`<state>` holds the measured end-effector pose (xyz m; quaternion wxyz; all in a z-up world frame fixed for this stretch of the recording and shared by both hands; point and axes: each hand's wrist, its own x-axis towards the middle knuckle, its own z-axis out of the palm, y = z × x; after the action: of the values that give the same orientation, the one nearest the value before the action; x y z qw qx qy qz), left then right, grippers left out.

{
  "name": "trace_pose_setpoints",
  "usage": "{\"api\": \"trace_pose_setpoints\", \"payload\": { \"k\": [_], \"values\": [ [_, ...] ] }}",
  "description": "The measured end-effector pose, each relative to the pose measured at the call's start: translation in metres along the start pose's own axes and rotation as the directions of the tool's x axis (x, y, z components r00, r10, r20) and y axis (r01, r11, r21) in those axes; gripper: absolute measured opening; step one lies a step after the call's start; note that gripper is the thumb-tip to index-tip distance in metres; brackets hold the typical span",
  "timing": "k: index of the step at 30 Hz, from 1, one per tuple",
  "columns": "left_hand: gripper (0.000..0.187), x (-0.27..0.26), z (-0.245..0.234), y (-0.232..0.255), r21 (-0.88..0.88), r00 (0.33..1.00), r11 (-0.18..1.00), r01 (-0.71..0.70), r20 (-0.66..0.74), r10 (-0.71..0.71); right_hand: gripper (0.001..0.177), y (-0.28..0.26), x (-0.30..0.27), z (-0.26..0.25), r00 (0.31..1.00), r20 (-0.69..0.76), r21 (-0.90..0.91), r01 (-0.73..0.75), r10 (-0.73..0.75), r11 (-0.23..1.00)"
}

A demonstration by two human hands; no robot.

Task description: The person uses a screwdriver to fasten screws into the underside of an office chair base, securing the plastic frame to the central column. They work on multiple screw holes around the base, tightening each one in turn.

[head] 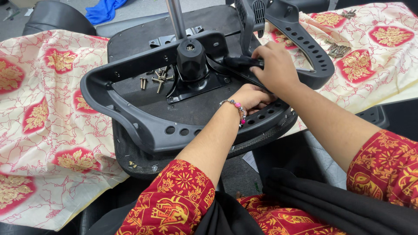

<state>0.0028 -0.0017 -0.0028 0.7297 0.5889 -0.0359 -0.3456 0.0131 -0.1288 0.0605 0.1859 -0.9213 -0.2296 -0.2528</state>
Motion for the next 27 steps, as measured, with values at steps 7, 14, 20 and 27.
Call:
{"api": "trace_pose_setpoints", "payload": {
  "k": [7, 14, 20, 27],
  "values": [
    [0.016, 0.000, 0.000, -0.001, 0.004, 1.000, 1.000, -0.014, -0.008, 0.014, 0.037, 0.004, -0.002, -0.006, 0.990, 0.139, -0.071, -0.026, 0.036, 0.997],
    [0.018, -0.007, 0.002, 0.008, 0.232, 0.994, 0.972, -0.041, -0.093, 0.064, 0.029, -0.018, 0.006, -0.010, 0.924, 0.383, -0.113, 0.035, 0.011, 0.993],
    [0.020, -0.018, 0.006, 0.014, 0.164, 0.998, 0.986, 0.007, -0.067, 0.004, 0.045, -0.030, 0.013, -0.059, 0.908, 0.415, 0.150, -0.136, 0.062, 0.979],
    [0.022, -0.014, 0.004, 0.011, -0.024, 0.999, 0.999, 0.032, 0.026, -0.032, 0.068, -0.027, -0.038, -0.204, 0.954, 0.190, 0.926, -0.096, -0.232, 0.365]
  ]
}}
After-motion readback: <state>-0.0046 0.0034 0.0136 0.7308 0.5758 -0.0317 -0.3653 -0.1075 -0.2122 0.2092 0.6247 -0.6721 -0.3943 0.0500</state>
